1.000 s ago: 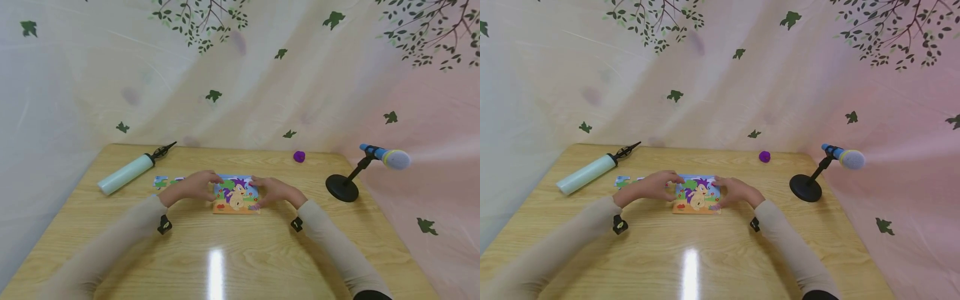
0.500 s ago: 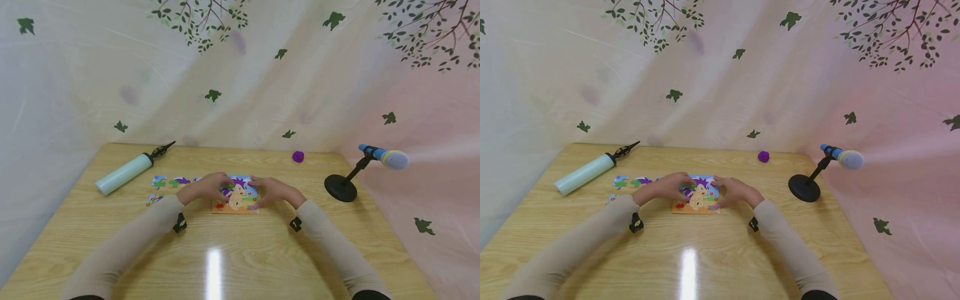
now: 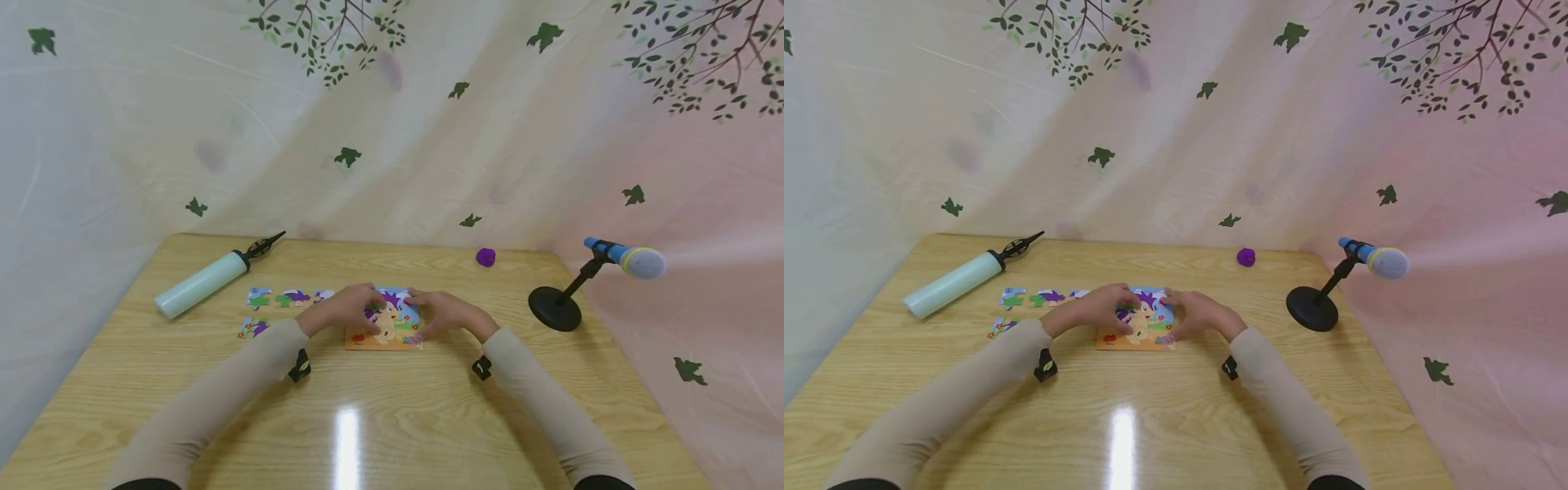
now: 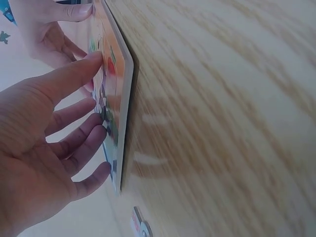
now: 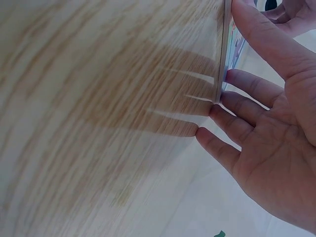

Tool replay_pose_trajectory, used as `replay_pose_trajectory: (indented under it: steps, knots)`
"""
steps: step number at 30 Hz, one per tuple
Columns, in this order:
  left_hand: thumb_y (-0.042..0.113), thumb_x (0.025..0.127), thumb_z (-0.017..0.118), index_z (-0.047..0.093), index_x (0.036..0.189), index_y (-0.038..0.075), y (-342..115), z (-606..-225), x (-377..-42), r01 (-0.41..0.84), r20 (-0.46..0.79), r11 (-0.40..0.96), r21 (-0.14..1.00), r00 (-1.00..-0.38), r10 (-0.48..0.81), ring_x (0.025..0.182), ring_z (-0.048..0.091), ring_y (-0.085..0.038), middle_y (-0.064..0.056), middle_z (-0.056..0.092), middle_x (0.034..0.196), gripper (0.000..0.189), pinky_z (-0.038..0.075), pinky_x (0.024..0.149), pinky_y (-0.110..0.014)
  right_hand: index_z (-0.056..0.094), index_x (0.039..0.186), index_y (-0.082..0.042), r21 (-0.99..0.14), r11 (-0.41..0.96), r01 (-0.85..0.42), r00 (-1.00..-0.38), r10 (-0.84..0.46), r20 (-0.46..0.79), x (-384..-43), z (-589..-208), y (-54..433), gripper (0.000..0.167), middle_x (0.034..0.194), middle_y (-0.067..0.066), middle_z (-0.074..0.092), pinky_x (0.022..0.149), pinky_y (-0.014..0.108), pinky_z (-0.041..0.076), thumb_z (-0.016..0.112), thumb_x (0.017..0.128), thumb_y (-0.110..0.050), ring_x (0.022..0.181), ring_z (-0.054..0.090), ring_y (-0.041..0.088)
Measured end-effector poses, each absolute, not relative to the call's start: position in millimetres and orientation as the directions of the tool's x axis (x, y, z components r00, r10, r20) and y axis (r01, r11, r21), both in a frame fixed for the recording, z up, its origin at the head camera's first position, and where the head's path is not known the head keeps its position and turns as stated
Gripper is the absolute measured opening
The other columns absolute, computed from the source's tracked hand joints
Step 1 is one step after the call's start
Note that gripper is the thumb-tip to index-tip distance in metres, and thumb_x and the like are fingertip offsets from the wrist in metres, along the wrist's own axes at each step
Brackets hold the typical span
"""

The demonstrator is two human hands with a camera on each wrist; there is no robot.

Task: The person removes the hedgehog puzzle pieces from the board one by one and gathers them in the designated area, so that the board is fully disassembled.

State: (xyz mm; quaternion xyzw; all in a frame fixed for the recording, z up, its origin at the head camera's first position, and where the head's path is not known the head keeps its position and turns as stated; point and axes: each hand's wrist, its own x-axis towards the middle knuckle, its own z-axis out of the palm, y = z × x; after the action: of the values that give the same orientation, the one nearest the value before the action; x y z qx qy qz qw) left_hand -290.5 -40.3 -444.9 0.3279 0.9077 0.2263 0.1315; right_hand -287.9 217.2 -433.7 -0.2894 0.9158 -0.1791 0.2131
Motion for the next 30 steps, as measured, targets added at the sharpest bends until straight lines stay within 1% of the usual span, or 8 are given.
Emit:
replay_pose_trajectory:
  steps: [8,19,27,30]
  knots:
    - [0.027,0.083,0.086,0.07,0.125,0.008,-37.7,-444.5,-289.7,0.521,-0.095,0.678,0.518,-0.753,0.651,0.107,0.06,-0.023,-0.01,0.063,0.113,0.049,0.052,0.099,-0.041,0.04,0.155,-0.007,-0.448,0.772,-0.451,-0.741,-0.603,-0.294,-285.8,-430.1,216.6,0.089,0.168,0.014,0.023,0.124,0.052,0.025,0.084,0.084,-0.038,0.154,0.025,0.039]
    - [0.026,0.083,0.086,0.07,0.128,0.008,-36.4,-445.1,-293.3,0.529,-0.106,0.664,0.529,-0.734,0.67,0.1,0.055,-0.019,-0.01,0.062,0.111,0.051,0.051,0.093,-0.038,0.04,0.155,-0.005,-0.448,0.767,-0.459,-0.736,-0.611,-0.292,-286.4,-429.8,217.3,0.088,0.168,0.016,0.023,0.124,0.053,0.025,0.083,0.085,-0.036,0.154,0.025,0.041]
    - [0.024,0.082,0.087,0.069,0.128,0.008,-36.4,-444.6,-294.0,0.537,-0.102,0.653,0.534,-0.726,0.68,0.096,0.05,-0.019,-0.01,0.06,0.109,0.051,0.047,0.086,-0.034,0.04,0.155,-0.005,-0.454,0.765,-0.456,-0.734,-0.612,-0.295,-286.8,-430.3,217.6,0.088,0.168,0.016,0.023,0.124,0.053,0.025,0.083,0.085,-0.037,0.154,0.025,0.04]
    - [0.024,0.082,0.086,0.069,0.128,0.01,-36.2,-443.9,-293.6,0.534,-0.103,0.651,0.538,-0.726,0.68,0.098,0.048,-0.019,-0.01,0.059,0.11,0.051,0.047,0.087,-0.035,0.04,0.155,-0.006,-0.454,0.766,-0.455,-0.734,-0.611,-0.296,-287.1,-431.1,218.0,0.088,0.168,0.016,0.023,0.124,0.054,0.025,0.083,0.085,-0.037,0.154,0.024,0.041]
